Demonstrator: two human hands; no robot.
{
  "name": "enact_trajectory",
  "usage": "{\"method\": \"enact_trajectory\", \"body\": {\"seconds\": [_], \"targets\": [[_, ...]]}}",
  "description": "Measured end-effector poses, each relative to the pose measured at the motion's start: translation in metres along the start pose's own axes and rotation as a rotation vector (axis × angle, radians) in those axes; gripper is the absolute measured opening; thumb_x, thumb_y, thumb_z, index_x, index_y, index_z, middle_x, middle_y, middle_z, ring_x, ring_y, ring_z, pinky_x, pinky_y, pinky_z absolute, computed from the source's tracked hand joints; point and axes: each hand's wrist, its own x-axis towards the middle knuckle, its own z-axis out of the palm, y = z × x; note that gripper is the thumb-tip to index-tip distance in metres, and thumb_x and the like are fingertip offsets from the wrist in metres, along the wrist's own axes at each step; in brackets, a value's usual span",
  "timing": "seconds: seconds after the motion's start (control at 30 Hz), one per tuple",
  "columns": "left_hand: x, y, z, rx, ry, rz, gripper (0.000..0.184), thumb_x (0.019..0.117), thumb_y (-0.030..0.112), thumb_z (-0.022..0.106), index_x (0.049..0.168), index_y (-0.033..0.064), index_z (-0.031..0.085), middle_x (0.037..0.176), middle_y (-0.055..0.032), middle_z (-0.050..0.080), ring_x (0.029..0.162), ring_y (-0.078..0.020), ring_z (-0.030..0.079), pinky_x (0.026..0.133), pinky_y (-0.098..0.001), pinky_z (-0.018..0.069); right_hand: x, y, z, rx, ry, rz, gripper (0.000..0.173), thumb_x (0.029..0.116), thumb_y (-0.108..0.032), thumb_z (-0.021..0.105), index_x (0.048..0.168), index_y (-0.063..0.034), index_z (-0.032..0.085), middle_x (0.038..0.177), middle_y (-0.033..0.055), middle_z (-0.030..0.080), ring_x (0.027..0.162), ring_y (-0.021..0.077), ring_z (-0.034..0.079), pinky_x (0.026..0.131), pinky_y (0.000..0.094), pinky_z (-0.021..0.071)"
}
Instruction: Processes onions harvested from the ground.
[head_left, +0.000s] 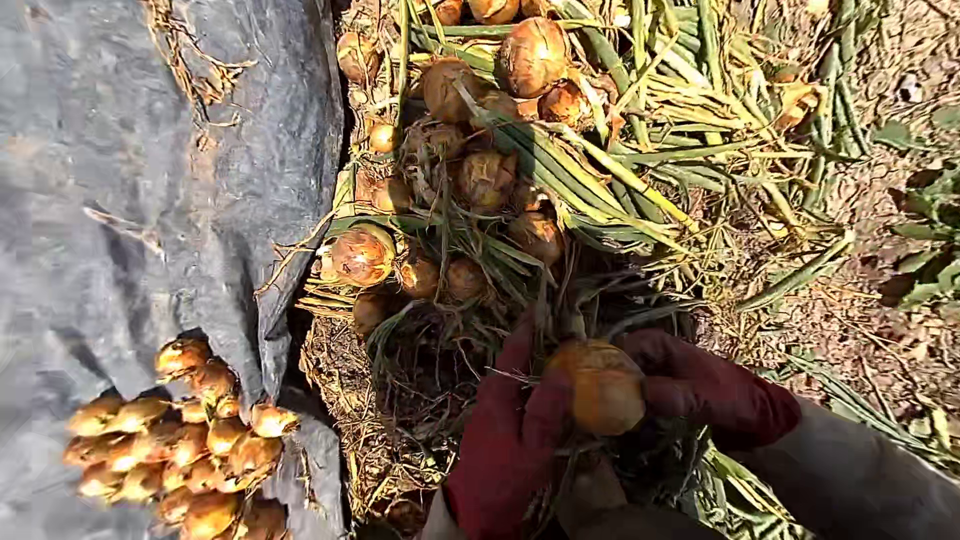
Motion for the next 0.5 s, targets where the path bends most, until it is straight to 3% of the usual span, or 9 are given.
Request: {"method": "enact_trajectory", "body": {"seconds": [0.07, 0.17, 0.27, 0.33, 0.37, 0.4, 0.43, 0.47, 0.5], "targets": [[-0.012, -0.004, -0.019, 0.005, 0.066, 0.060, 0.062, 0.1034, 0.060, 0.042, 0.155, 0.0256, 0.045, 0.138, 0.0001, 0.063, 0.099, -0.0106, 0.069, 0.084, -0.0357, 0.0611, 0.026, -0.007, 0.010, -0.056, -0.128, 0.035, 0.043, 0.0795, -0.066, 0.077, 0.082, -0.0237, 0.071, 0.073, -0.0094, 0.069, 0.065, 0.0003, 0.065, 0.056, 0.0216, 0.0555], [-0.028, -0.018, -0.032, -0.156, 0.156, 0.098, 0.051, 0.1075, 0.045, 0.044, 0.150, 0.0168, 0.052, 0.089, -0.0062, 0.069, 0.061, -0.0147, 0.061, 0.054, -0.0327, 0.0563, 0.048, -0.019, 0.024, -0.431, -0.050, -0.296, 0.040, 0.0803, -0.055, 0.083, 0.071, -0.0194, 0.067, 0.068, -0.0075, 0.065, 0.063, 0.0031, 0.063, 0.055, 0.0227, 0.0553], [-0.039, -0.034, -0.027, -0.243, 0.308, 0.143, 0.048, 0.1084, 0.037, 0.045, 0.149, 0.0117, 0.051, 0.064, -0.0059, 0.057, 0.048, -0.0159, 0.052, 0.045, -0.0324, 0.0496, 0.053, -0.026, 0.038, -1.095, 0.206, -0.733, 0.047, 0.0926, -0.048, 0.069, 0.062, -0.0158, 0.053, 0.062, -0.0005, 0.056, 0.061, 0.0161, 0.060, 0.054, 0.0370, 0.0506], [-0.045, -0.046, -0.021, -0.137, 0.419, 0.158, 0.064, 0.0994, 0.048, 0.060, 0.149, 0.0097, 0.050, 0.082, -0.0067, 0.067, 0.065, -0.0143, 0.063, 0.057, -0.0321, 0.0573, 0.044, -0.025, 0.053, -1.221, 0.299, -0.861, 0.036, 0.0979, -0.036, 0.063, 0.072, -0.0131, 0.055, 0.070, 0.0053, 0.059, 0.067, 0.0230, 0.061, 0.061, 0.0420, 0.0516], [-0.050, -0.052, -0.019, -0.046, 0.419, 0.136, 0.087, 0.0887, 0.063, 0.067, 0.152, 0.0079, 0.045, 0.107, -0.0059, 0.071, 0.089, -0.0116, 0.070, 0.079, -0.0322, 0.0619, 0.037, -0.024, 0.063, -1.226, 0.288, -0.891, 0.025, 0.0984, -0.030, 0.060, 0.081, -0.0128, 0.061, 0.083, 0.0077, 0.064, 0.074, 0.0245, 0.063, 0.063, 0.0419, 0.0526], [-0.056, -0.059, -0.013, -0.037, 0.393, 0.148, 0.100, 0.0805, 0.065, 0.075, 0.150, 0.0013, 0.043, 0.122, -0.0082, 0.068, 0.107, -0.0117, 0.068, 0.093, -0.0333, 0.0592, 0.028, -0.020, 0.074, -1.246, 0.244, -0.860, 0.020, 0.1018, -0.030, 0.056, 0.092, -0.0146, 0.065, 0.101, 0.0089, 0.068, 0.083, 0.0255, 0.065, 0.065, 0.0415, 0.0535], [-0.063, -0.065, -0.004, -0.116, 0.379, 0.165, 0.092, 0.0764, 0.045, 0.086, 0.143, -0.0050, 0.047, 0.122, -0.0097, 0.068, 0.109, -0.0116, 0.067, 0.097, -0.0322, 0.0564, 0.019, -0.016, 0.087, -1.295, 0.204, -0.777, 0.023, 0.1038, -0.036, 0.052, 0.101, -0.0197, 0.068, 0.121, 0.0061, 0.071, 0.089, 0.0246, 0.069, 0.065, 0.0409, 0.0558], [-0.070, -0.069, 0.005, -0.313, 0.357, 0.151, 0.071, 0.0753, 0.023, 0.089, 0.131, -0.0068, 0.055, 0.110, -0.0083, 0.072, 0.100, -0.0104, 0.069, 0.091, -0.0299, 0.0589, 0.012, -0.010, 0.100, -1.349, 0.166, -0.680, 0.028, 0.1038, -0.040, 0.049, 0.105, -0.0226, 0.071, 0.128, 0.0032, 0.071, 0.084, 0.0239, 0.071, 0.059, 0.0414, 0.0559], [-0.078, -0.075, 0.011, -0.477, 0.309, 0.093, 0.047, 0.0839, 0.009, 0.079, 0.123, -0.0058, 0.059, 0.101, -0.0053, 0.072, 0.091, -0.0078, 0.069, 0.084, -0.0267, 0.0588, 0.008, -0.003, 0.112, -1.392, 0.139, -0.599, 0.029, 0.0960, -0.039, 0.054, 0.101, -0.0200, 0.075, 0.121, 0.0049, 0.074, 0.073, 0.0273, 0.073, 0.049, 0.0458, 0.0544]]}}
